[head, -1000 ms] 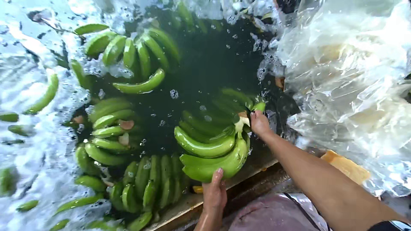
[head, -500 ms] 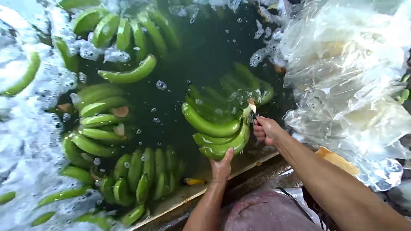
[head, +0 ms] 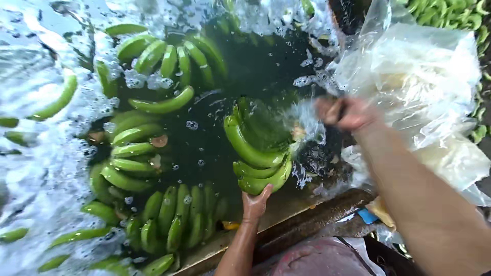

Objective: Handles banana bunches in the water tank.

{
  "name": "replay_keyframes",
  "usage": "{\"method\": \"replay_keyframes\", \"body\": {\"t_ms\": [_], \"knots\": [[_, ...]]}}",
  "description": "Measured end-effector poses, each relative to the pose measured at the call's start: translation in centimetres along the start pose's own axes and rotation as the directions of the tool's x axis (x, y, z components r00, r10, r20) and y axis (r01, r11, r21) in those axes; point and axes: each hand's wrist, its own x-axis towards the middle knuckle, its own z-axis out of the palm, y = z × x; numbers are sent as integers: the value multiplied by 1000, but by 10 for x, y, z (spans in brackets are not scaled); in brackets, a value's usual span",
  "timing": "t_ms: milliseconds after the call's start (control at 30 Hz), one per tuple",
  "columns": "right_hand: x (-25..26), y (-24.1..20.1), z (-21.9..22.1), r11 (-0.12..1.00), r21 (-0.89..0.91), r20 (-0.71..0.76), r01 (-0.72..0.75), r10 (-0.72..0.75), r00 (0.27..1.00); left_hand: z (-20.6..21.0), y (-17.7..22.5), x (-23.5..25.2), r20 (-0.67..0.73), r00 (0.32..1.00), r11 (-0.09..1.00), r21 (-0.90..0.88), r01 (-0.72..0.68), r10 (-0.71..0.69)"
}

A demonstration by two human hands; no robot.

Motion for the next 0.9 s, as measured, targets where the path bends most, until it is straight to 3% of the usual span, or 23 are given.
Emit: {"method": "replay_keyframes", "body": {"t_ms": [33, 67, 100, 167, 233, 300, 367, 400, 467, 533, 600, 667, 733, 800, 900], "knots": [[-10, -37, 12, 990, 64, -5, 129, -129, 992, -2, -1, -1, 6, 1000, 1000, -12, 3, -3], [-20, -65, 23, 959, 16, -43, 283, -282, 958, -5, 0, -2, 12, 1000, 1000, -17, 14, -14], [-29, -79, 29, 904, -132, -65, 406, -417, 907, -6, 1, -2, 17, 1000, 999, -23, 26, -26], [-33, -70, 31, 695, -548, 16, 465, -546, 837, -5, 2, -1, 12, 999, 998, -44, 34, -33], [-22, -23, 14, 422, -845, 138, 328, -419, 897, -5, 4, -4, -1, 999, 998, -59, 38, -38], [-3, 30, -8, 299, -941, 100, 160, -205, 974, -3, 7, -8, -22, 999, 998, -57, 38, -39], [11, 69, -24, 326, -944, 1, 45, -136, 991, -3, 9, -12, -29, 998, 997, -48, 55, -57], [13, 79, -24, 413, -910, -73, -20, -112, 991, -3, 9, -13, -31, 998, 997, -50, 57, -58], [4, 85, -7, 692, -710, -202, -132, -21, 979, -3, 8, -13, -32, 998, 996, -68, 60, -62], [-5, 70, 7, 866, -491, -208, -89, -17, 978, -3, 6, -12, -39, 996, 994, -84, 71, -75], [-7, 46, 4, 962, -271, -160, 30, -76, 984, -4, 4, -11, -59, 994, 991, -95, 92, -97], [-8, 26, 1, 944, -307, -153, 123, -177, 972, -6, 5, -8, -77, 990, 987, -111, 112, -121], [-10, 24, 0, 805, -576, -101, 139, -238, 966, -6, 6, -6, -80, 986, 984, -116, 137, -147], [-3, 38, -5, 659, -748, -37, 76, -156, 987, -4, 6, -5, -90, 984, 981, -135, 141, -154], [17, 70, -6, 558, -828, -105, -57, -55, 993, -3, 5, -7, -97, 983, 976, -168, 139, -157]]}}
